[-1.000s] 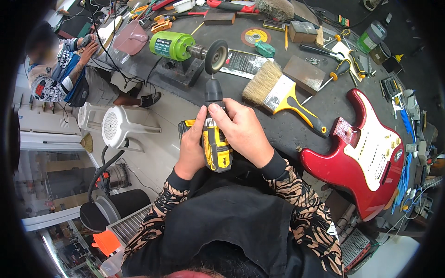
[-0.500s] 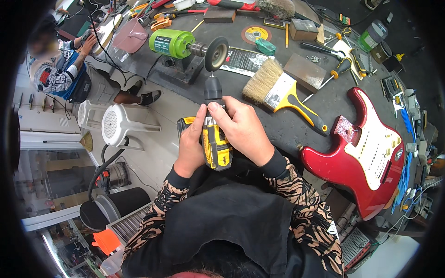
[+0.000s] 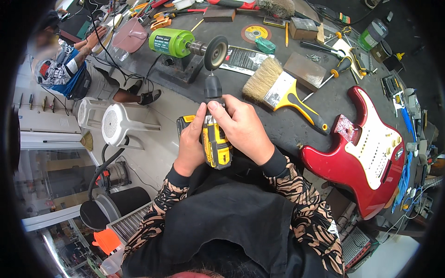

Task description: The person uses a power drill to sand a small wooden block, then wipes the drill chuck with a blue cloth. They proceed to wipe the pickguard of a red electric guitar with the cloth and use a screwdriver to adjust a component on the guitar's body.

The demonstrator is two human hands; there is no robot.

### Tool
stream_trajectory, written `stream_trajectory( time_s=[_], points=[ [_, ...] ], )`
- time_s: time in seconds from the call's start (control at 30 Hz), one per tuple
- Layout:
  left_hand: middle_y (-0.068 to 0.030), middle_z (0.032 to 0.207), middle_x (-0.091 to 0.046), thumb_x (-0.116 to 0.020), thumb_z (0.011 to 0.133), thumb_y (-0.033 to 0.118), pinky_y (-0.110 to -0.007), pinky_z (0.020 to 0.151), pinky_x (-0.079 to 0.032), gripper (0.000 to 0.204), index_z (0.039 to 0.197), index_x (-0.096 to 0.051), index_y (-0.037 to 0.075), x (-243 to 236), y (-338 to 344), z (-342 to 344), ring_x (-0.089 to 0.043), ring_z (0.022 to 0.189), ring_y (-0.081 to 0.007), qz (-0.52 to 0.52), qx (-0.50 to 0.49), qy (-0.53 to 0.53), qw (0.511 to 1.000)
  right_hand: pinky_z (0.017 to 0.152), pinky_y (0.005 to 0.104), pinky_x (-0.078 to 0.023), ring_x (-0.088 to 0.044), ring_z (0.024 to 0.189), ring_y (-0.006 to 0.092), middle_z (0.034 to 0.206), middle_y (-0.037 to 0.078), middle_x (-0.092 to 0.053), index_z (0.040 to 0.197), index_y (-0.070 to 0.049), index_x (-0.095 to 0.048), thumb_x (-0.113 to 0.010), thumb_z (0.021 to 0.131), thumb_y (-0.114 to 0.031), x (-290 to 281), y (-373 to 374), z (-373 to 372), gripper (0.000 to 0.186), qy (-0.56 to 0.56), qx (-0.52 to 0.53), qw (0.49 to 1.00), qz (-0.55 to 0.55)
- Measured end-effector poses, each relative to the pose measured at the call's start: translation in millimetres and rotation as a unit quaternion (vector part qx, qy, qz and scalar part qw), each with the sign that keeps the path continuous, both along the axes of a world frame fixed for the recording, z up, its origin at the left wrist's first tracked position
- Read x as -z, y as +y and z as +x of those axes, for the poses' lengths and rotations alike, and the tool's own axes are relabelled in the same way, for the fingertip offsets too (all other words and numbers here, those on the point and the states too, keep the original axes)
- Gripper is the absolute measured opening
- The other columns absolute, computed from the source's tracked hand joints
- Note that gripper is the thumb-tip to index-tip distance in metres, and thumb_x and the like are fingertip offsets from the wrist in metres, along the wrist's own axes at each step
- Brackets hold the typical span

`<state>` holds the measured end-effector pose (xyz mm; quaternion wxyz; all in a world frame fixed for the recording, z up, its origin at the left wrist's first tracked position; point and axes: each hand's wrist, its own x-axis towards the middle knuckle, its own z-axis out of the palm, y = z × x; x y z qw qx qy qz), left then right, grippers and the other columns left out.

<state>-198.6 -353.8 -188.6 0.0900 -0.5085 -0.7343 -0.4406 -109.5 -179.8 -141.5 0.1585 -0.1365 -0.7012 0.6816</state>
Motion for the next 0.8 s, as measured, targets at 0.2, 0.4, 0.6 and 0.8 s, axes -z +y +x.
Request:
stream_trajectory(
  time_s=[0.2, 0.4, 0.6, 0.8],
  points=[
    [-0.0233, 0.129, -0.077, -0.084, 0.086, -0.001, -0.044, 0.083, -0.064, 0.096, 0.173, -0.044, 0.01, -2.5, 1.3, 0.6, -0.08, 0.099, -0.0408, 0.0, -0.004, 0.008, 1.0, 0.058, 0.0353, -0.044, -0.047, 0.065, 0.0085, 0.068, 0.008, -0.058, 0.098, 0.005, -0.063, -0.067, 0.115, -0.038, 3.2, 0.3, -0.5, 0.046, 0.005, 0.001, 1.0, -0.001],
    [-0.0228, 0.128, -0.077, -0.084, 0.086, -0.002, -0.044, 0.082, -0.063, 0.097, 0.173, -0.042, 0.01, 0.3, 1.1, -0.6, -0.079, 0.099, -0.0404, -0.002, -0.001, 0.01, 1.0, 0.057, 0.0359, -0.043, -0.048, 0.065, 0.009, 0.068, 0.008, -0.058, 0.096, 0.005, -0.062, -0.067, 0.115, -0.039, 2.4, -0.9, -1.3, 0.048, 0.013, 0.002, 1.0, 0.0],
    [-0.0235, 0.129, -0.077, -0.084, 0.085, -0.005, -0.045, 0.084, -0.064, 0.097, 0.173, -0.043, 0.009, 0.5, 1.6, -0.5, -0.079, 0.102, -0.0412, 0.003, 0.001, 0.01, 1.0, 0.057, 0.0361, -0.044, -0.048, 0.065, 0.0093, 0.069, 0.009, -0.058, 0.097, 0.006, -0.063, -0.067, 0.115, -0.039, 6.1, 0.9, -0.9, 0.048, 0.007, -0.001, 1.0, 0.001],
    [-0.0236, 0.13, -0.077, -0.084, 0.084, -0.005, -0.045, 0.085, -0.064, 0.097, 0.172, -0.044, 0.008, 0.6, 1.9, 0.5, -0.079, 0.105, -0.0411, 0.008, -0.001, 0.011, 1.0, 0.057, 0.0367, -0.043, -0.047, 0.064, 0.0099, 0.068, 0.01, -0.058, 0.098, 0.006, -0.063, -0.067, 0.114, -0.038, 2.0, -0.1, -1.2, 0.047, 0.009, 0.002, 1.0, 0.007]
  ],
)
